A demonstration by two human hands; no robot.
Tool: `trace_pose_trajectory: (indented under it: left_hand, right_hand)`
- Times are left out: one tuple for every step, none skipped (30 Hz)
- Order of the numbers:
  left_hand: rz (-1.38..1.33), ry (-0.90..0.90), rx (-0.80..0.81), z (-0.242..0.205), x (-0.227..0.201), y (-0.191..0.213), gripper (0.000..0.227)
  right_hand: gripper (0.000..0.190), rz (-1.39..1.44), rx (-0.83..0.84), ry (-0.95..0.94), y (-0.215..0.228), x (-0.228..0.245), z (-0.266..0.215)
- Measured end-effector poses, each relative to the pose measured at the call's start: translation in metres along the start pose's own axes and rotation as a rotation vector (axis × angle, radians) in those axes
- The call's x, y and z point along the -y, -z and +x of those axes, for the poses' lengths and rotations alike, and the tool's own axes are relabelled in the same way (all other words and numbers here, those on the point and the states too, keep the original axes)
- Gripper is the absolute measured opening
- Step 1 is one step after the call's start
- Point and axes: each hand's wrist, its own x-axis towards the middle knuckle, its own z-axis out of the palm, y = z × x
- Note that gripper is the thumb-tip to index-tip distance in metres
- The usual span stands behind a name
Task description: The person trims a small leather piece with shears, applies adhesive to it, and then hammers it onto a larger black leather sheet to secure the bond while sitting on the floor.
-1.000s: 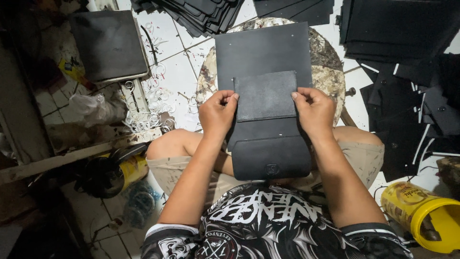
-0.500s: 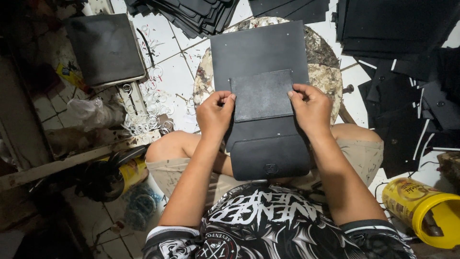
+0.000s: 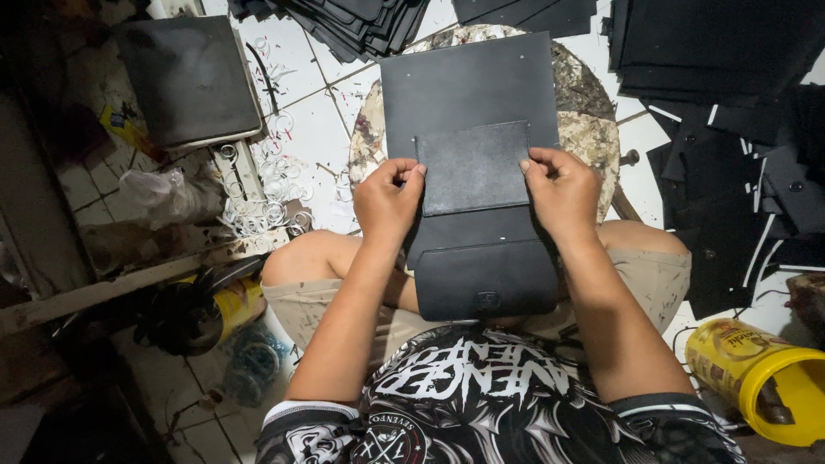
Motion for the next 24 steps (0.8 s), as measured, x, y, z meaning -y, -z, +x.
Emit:
trace_pose_trajectory:
  left_hand:
    - [0.000, -0.005, 0.002, 0.000, 0.000, 0.000, 0.011]
    - [0.000, -0.003, 0.002, 0.000, 0.000, 0.000, 0.011]
    - [-0.004, -0.005, 0.003, 0.000, -0.001, 0.000, 0.011]
    - [-0.008, -0.006, 0.004, -0.001, -0.001, 0.000, 0.011]
    - [-0.008, -0.006, 0.004, 0.000, -0.001, 0.000, 0.011]
    - [-0.005, -0.014, 0.003, 0.000, -0.001, 0.001, 0.011]
    - [-0.003, -0.022, 0.001, 0.001, -0.001, 0.001, 0.010]
    - [-0.002, -0.022, 0.001, 0.001, -0.001, 0.001, 0.010]
    - [-0.005, -0.027, -0.003, 0.001, -0.001, 0.000, 0.010]
    - [-0.008, -0.031, -0.006, 0.001, -0.001, 0.000, 0.010]
    - [-0.007, -0.032, -0.006, 0.001, 0.000, -0.001, 0.010]
    - [-0.006, -0.032, -0.009, 0.001, 0.001, -0.001, 0.011]
    - [-0.003, -0.032, -0.010, 0.001, 0.002, -0.001, 0.011]
    - [-0.002, -0.032, -0.009, 0.001, 0.001, -0.001, 0.011]
    - [-0.002, -0.039, -0.010, 0.001, 0.001, -0.001, 0.011]
    - [-0.001, -0.046, -0.011, 0.001, 0.000, 0.000, 0.011]
    - [0.000, -0.045, -0.010, 0.002, 0.000, -0.001, 0.011]
    - [0.014, -0.055, -0.015, 0.002, 0.001, -0.001, 0.011]
    - [0.028, -0.065, -0.018, 0.003, 0.001, -0.001, 0.010]
    - [0.030, -0.065, -0.017, 0.003, 0.001, -0.001, 0.010]
    - [0.021, -0.063, -0.016, 0.003, 0.001, 0.000, 0.011]
    - [0.013, -0.062, -0.016, 0.002, 0.001, 0.000, 0.011]
    - [0.014, -0.060, -0.012, 0.002, 0.003, 0.000, 0.011]
    - [0.009, -0.059, -0.011, 0.002, 0.004, 0.000, 0.010]
  right_hand:
    - [0.019, -0.003, -0.001, -0.003, 0.000, -0.002, 0.000]
    - [0.019, -0.003, 0.001, -0.003, 0.000, 0.000, 0.000]
    - [0.019, -0.006, 0.005, 0.000, 0.001, 0.001, 0.000]
    - [0.020, -0.009, 0.010, 0.004, 0.002, 0.003, 0.000]
    - [0.020, -0.009, 0.011, 0.003, 0.001, 0.001, 0.001]
    - [0.019, -0.011, 0.014, -0.001, 0.001, -0.001, 0.001]
    - [0.019, -0.012, 0.017, -0.006, 0.000, -0.003, 0.002]
    - [0.019, -0.012, 0.018, -0.006, 0.001, -0.001, 0.002]
    - [0.019, -0.014, 0.012, -0.007, 0.001, 0.001, 0.002]
    - [0.020, -0.015, 0.006, -0.009, 0.002, 0.003, 0.002]
    - [0.020, -0.015, 0.006, -0.009, 0.001, 0.001, 0.002]
    - [0.019, -0.012, 0.008, -0.011, 0.000, -0.001, 0.003]
    - [0.019, -0.009, 0.011, -0.015, 0.000, -0.003, 0.003]
    - [0.019, -0.008, 0.011, -0.016, -0.001, -0.003, 0.003]
    - [0.019, -0.004, 0.016, -0.027, -0.001, -0.004, 0.003]
    - [0.019, 0.000, 0.021, -0.037, 0.000, -0.004, 0.004]
    - [0.019, 0.000, 0.021, -0.038, 0.002, -0.003, 0.005]
    - [0.018, -0.026, 0.031, 0.002, 0.004, -0.002, 0.006]
    - [0.017, -0.052, 0.041, 0.042, 0.007, -0.002, 0.007]
    - [0.017, -0.052, 0.041, 0.041, 0.008, -0.006, 0.011]
    - [0.017, 0.012, 0.087, 0.002, 0.010, -0.011, 0.013]
    - [0.018, 0.075, 0.132, -0.037, 0.012, -0.017, 0.016]
    - [0.018, 0.075, 0.134, -0.041, 0.018, -0.005, 0.016]
    - [0.024, 0.075, 0.176, 0.001, 0.024, 0.006, 0.017]
